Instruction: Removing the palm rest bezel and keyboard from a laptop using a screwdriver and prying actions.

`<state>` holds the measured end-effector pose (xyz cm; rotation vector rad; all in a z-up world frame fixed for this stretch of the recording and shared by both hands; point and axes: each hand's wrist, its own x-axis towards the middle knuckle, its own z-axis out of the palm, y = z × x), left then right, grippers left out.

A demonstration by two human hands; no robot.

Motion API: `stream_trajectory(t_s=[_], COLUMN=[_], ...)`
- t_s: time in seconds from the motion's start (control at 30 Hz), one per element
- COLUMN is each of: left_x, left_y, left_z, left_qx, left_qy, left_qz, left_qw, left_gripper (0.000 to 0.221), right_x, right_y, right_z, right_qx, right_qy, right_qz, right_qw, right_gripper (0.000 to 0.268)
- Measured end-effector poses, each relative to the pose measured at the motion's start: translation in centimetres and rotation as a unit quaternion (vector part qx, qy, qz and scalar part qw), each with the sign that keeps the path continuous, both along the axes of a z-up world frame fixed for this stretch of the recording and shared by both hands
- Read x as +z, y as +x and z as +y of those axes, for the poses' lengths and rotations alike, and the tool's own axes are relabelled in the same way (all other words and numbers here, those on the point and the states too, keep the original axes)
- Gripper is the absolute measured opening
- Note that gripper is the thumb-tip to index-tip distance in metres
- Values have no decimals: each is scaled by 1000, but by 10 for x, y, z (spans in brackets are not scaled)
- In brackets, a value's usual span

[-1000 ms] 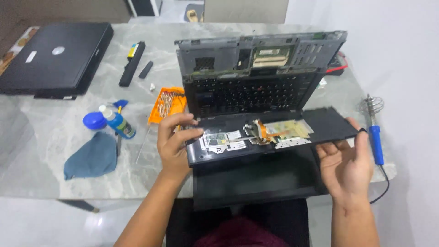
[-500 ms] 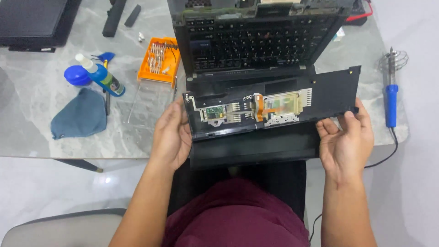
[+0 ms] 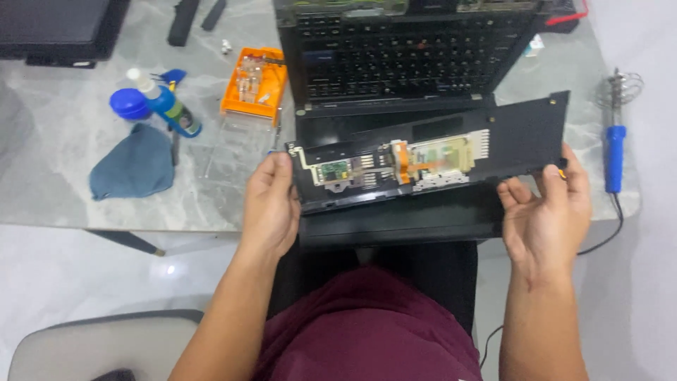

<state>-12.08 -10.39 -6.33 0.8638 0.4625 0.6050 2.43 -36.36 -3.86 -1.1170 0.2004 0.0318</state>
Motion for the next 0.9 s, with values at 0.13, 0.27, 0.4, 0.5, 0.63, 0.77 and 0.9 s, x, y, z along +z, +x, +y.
stream_trajectory(t_s=[0.13,0.27,0.4,0.5,0.63,0.77,0.9], left_x=[10,14,25,26,22,23,27], left_y=[-1,-2,-2,-2,0,4,4], left_z=[-1,1,-8,-11,-16,-26,-28], left_qx=[-2,6,-41,-36,-98,-58,-47], left_qy=[61,161,108,148,38,-22,-95], left_qz=[78,65,-50,-51,-139,-254,-271], left_qw=[995,985,992,987,985,965,957], left_gripper=[27,26,21,31,68,60,50], right_x=[6,-3,-7,0,9,24,30], right_y=[-4,-2,2,1,4,6,-7], right_z=[0,-9,-14,-9,-3,7,6], right_qx=[-8,-41,-46,-47,-24,-82,18], right_qy=[-81,-117,-82,-57,-81,170,253], right_qz=[7,-59,-85,-87,-65,33,1], right_qw=[997,991,992,993,994,981,967], right_gripper=[40,35,32,32,33,35,37])
